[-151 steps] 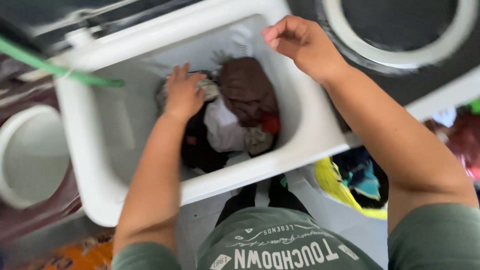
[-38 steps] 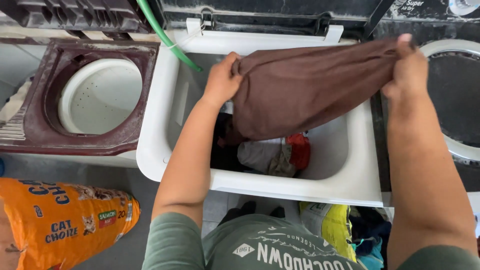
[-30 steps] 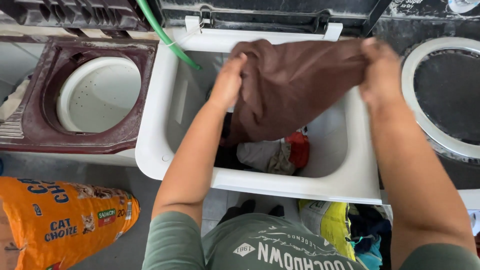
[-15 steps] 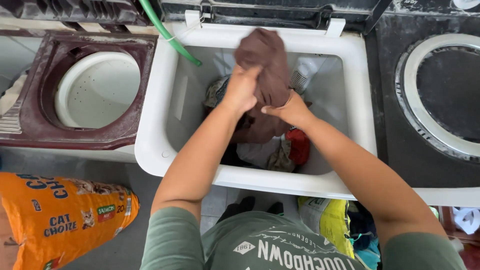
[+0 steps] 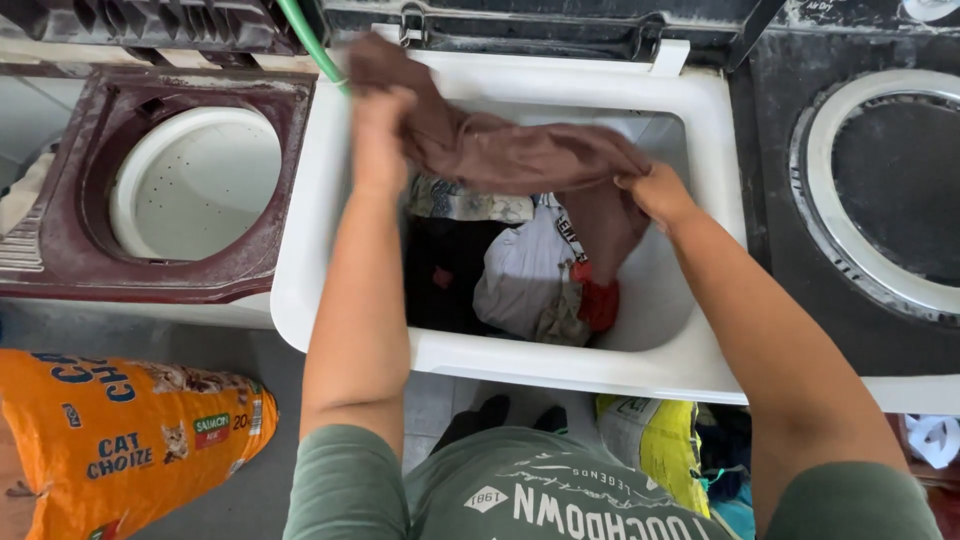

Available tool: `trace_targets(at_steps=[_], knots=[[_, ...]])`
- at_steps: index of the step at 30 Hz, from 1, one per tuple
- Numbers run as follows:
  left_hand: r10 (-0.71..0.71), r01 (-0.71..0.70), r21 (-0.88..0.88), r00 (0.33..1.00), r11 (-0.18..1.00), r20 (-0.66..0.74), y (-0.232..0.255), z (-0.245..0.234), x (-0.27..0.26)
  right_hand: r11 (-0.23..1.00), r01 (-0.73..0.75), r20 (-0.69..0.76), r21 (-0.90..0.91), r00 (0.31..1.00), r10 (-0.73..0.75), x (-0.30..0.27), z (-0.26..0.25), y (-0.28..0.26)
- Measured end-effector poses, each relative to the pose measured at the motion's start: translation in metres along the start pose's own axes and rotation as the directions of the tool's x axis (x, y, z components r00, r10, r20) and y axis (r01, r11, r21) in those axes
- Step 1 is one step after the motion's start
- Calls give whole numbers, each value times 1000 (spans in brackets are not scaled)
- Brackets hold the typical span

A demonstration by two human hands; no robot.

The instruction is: The person is transferring dirty laundry from a green basket into a top-loading washing machine, occasionally shaking out items.

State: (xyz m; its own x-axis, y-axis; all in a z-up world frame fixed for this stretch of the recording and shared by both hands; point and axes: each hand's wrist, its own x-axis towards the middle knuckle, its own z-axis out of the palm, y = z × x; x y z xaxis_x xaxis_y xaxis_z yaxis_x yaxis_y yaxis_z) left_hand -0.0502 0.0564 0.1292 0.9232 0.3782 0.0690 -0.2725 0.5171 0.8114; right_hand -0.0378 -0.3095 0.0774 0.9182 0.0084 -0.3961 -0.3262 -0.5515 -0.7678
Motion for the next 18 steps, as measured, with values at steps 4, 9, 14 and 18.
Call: trace_targets(at_steps=[4,9,14,18], knots=[[-372,-135,758,808,639,457,-8,56,-57,853,28,70,520,995,-75,-8,12,-38],[-260,-329,780,814,532,520,-109,38,-40,587,146,114,796,917,-383,17,26,-13],[-87,-238,733,923,637,376,-145,18,-4,788,555,98,267,798,-595,-61,29,-62],[-502,208,786,852,582,147,-87,50,-33,779,618,-101,106,786,-610,-25,44,-28]])
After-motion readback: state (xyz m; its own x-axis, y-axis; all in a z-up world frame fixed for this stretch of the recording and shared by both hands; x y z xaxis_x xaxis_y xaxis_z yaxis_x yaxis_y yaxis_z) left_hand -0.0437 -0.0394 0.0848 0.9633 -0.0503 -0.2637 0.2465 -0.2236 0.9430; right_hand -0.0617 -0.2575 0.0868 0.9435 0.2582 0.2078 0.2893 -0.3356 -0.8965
